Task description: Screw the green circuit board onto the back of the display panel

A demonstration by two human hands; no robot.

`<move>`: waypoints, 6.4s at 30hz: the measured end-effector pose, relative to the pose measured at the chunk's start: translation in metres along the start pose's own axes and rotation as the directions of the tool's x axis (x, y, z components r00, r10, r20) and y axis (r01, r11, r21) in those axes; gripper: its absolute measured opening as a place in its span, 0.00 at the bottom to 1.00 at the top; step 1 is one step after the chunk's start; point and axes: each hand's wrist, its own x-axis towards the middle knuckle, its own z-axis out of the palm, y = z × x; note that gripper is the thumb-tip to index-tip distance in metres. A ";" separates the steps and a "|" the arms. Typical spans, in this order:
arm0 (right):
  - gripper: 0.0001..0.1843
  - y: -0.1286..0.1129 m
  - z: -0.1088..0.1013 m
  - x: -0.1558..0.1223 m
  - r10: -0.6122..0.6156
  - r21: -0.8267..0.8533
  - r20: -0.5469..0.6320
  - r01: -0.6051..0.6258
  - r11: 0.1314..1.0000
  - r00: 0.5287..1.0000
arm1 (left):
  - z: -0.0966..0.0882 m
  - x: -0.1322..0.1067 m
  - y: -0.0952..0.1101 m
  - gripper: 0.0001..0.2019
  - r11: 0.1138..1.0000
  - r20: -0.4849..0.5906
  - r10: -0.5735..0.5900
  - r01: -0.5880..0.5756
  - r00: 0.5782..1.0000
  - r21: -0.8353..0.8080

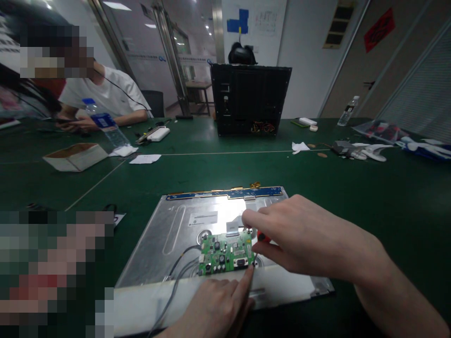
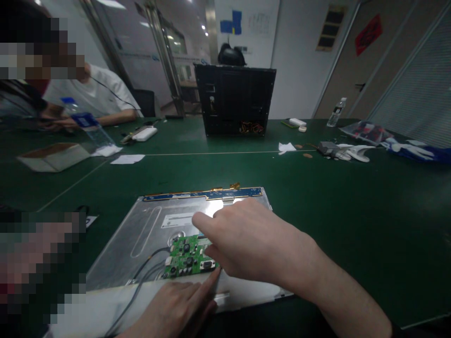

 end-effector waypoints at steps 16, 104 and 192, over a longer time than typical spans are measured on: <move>0.05 -0.001 -0.002 0.000 -0.057 0.009 0.028 0.057 0.998 0.998 | 0.002 0.001 -0.001 0.19 1.000 -0.006 0.004 -0.004 1.000 -0.023; 0.05 -0.001 -0.004 -0.002 -0.081 0.043 0.056 0.079 0.996 0.995 | -0.001 0.002 0.000 0.18 1.000 0.030 0.007 -0.007 1.000 0.007; 0.04 0.001 0.000 0.000 -0.011 0.024 0.008 0.011 1.000 1.000 | -0.002 0.004 0.000 0.19 1.000 0.034 0.006 -0.005 0.999 -0.026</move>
